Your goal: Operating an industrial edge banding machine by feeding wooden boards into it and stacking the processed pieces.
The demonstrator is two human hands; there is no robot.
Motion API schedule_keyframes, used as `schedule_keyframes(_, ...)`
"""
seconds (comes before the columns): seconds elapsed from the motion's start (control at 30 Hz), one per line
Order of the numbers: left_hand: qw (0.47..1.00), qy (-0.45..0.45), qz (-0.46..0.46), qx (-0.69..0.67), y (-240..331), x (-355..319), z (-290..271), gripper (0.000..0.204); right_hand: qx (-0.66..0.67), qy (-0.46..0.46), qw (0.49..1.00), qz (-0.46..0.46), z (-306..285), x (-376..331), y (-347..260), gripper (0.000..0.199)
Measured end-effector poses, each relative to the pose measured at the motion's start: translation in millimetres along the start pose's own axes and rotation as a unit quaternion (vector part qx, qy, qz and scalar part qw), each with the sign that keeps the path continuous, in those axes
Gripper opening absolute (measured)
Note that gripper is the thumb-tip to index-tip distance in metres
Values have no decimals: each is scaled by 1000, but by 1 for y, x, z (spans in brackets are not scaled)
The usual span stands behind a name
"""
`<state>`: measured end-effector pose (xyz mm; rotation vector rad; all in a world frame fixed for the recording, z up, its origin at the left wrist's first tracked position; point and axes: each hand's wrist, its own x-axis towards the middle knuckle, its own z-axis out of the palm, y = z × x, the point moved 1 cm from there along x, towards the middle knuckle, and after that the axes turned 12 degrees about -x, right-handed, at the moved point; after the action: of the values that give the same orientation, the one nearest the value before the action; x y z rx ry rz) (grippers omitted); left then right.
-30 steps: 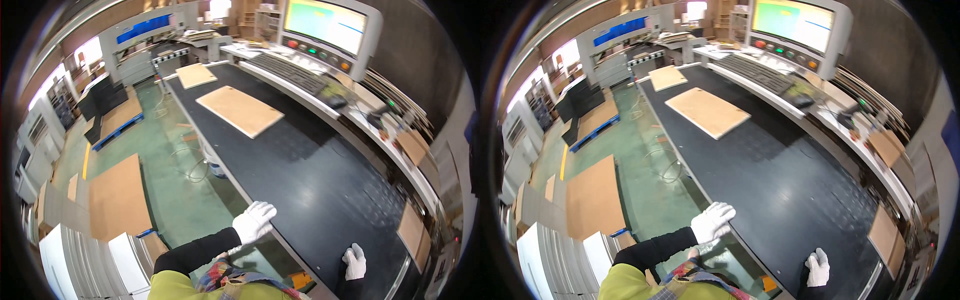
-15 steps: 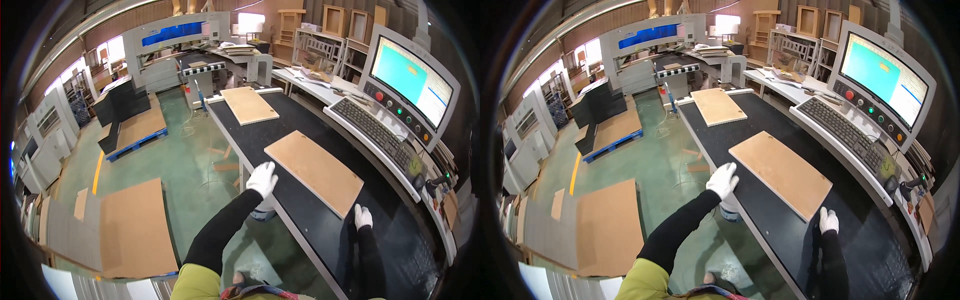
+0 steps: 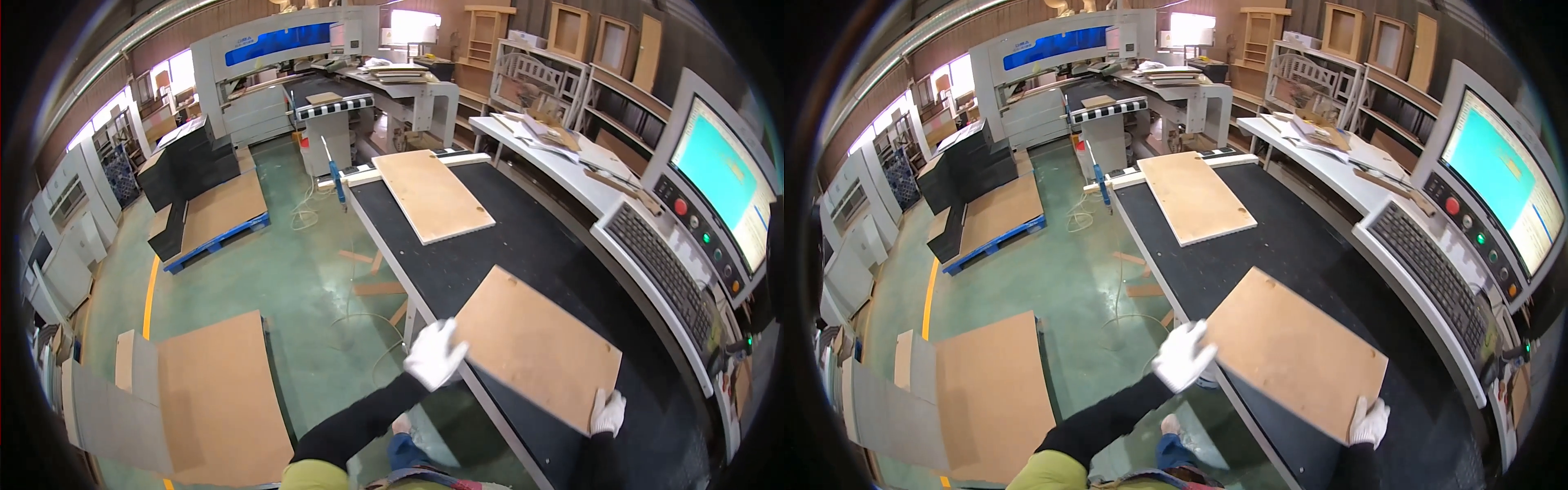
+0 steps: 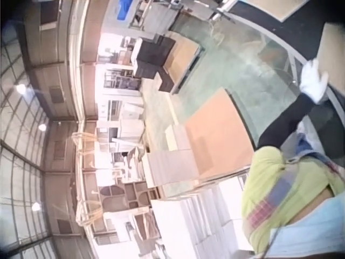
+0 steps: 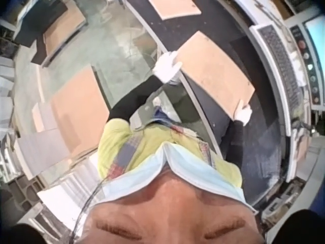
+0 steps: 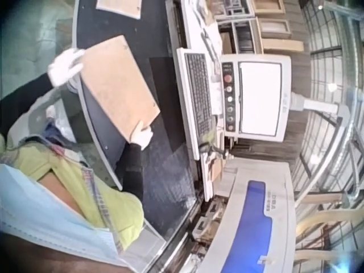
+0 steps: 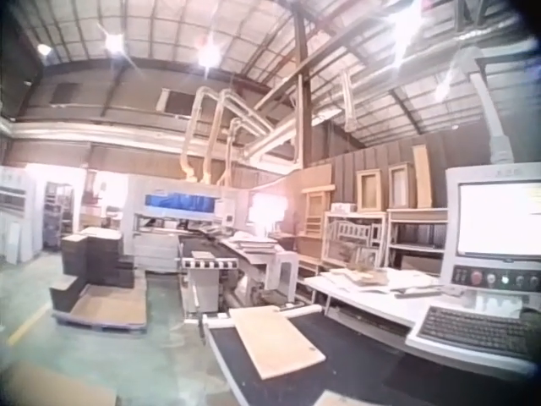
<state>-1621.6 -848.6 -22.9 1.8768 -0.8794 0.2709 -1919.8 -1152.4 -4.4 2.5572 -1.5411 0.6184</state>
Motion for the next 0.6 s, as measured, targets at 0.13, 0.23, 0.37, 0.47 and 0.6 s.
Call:
schedule_keyframes(0.13, 766, 137, -413, -473, -32, -47, -57, 72, 38, -48, 997, -54, -15, -24, -52, 43)
schedule_keyframes(0.23, 455, 113, -423, -775, -38, -45, -74, 51, 18, -66, 996, -63, -19, -31, -105, 43)
schedule_keyframes(0.37, 530, 81, -474, -698, -56, 8, -113, 41, 29, -69, 995, -69, -13, -22, -152, 44)
schedule_keyframes(0.47, 545, 41, -346, -762, -66, 70, -121, 40, 345, -104, 930, 77, 12, -4, -183, 47)
schedule_keyframes(0.6, 561, 77, -271, -778, -120, 187, -102, 45, 580, -188, 784, 121, 51, 31, -249, 55)
